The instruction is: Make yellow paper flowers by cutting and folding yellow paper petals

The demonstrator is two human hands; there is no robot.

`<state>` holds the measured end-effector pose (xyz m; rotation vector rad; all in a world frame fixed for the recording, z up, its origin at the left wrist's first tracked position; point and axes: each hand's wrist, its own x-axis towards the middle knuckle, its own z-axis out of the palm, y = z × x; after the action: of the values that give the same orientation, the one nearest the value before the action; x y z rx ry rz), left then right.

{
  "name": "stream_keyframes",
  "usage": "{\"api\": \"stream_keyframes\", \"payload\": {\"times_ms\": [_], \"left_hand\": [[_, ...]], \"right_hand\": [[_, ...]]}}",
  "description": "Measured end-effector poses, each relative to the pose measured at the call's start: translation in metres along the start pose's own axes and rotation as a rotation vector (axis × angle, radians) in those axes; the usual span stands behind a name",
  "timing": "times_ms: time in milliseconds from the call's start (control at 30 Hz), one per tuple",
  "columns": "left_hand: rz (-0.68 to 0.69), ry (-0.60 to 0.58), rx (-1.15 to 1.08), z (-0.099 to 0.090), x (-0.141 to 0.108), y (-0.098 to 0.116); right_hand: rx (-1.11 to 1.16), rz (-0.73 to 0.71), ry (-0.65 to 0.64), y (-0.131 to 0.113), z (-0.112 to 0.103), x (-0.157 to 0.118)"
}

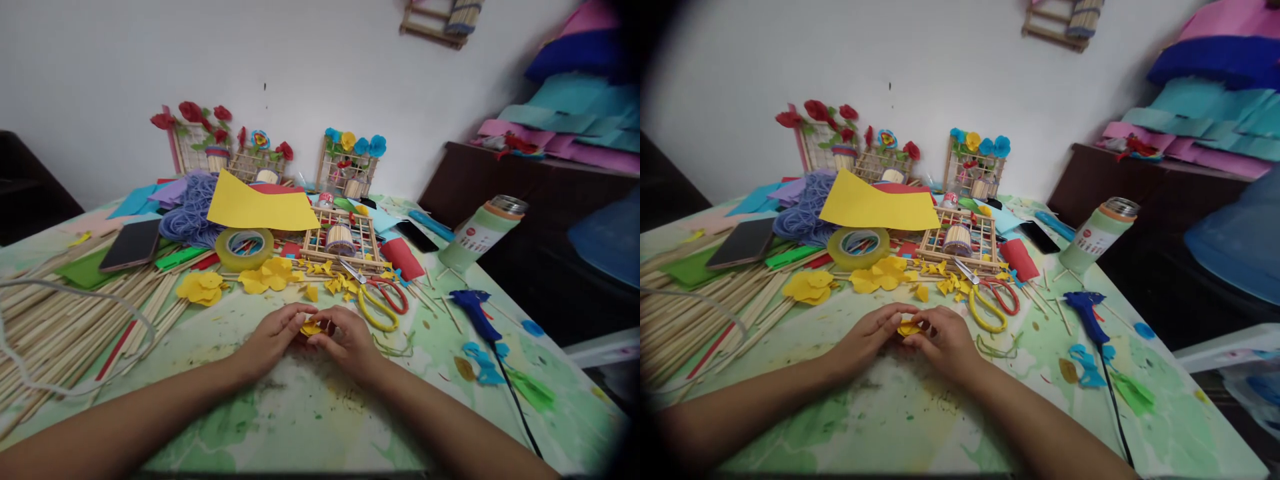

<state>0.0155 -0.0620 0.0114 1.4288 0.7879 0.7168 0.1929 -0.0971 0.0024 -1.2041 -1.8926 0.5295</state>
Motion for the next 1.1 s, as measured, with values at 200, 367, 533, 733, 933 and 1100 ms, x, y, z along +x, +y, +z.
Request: {"api": "stream_keyframes", "payload": {"times_ms": [200,367,533,733,933,1100], "left_hand": [[0.008,-0.076,-0.012,-0.0015,0.0027,-0.0056],[0.017,-0.089,-0.081,-0.0014,0.0044,-0.0088],[0.010,-0.091,-0.110,-0.0011,0.0034,-0.0077],[-0.007,-0.082,-0.091,-0.0017,0.0036,-0.0090],[0.025,-0.038,0.001,-0.0037,0.0025,-0.0081],[-0.010,-0.058,-0.059,-0.0022,0.0027,-0.0083]], "right_hand": [[0.004,-0.043,0.005,-0.0032,-0.0038,-0.0019],[0.034,-0.033,0.014,-0.0019,-0.0057,-0.0023],[0.059,-0.010,0.020,0.0002,-0.0065,-0.0033],[0.072,0.007,0.010,-0.0011,-0.0067,-0.0029],[0.132,0.051,0.017,0.0000,-0.0041,-0.0024],[0.331,0.178,0.040,0.0057,-0.0021,-0.0026]]}}
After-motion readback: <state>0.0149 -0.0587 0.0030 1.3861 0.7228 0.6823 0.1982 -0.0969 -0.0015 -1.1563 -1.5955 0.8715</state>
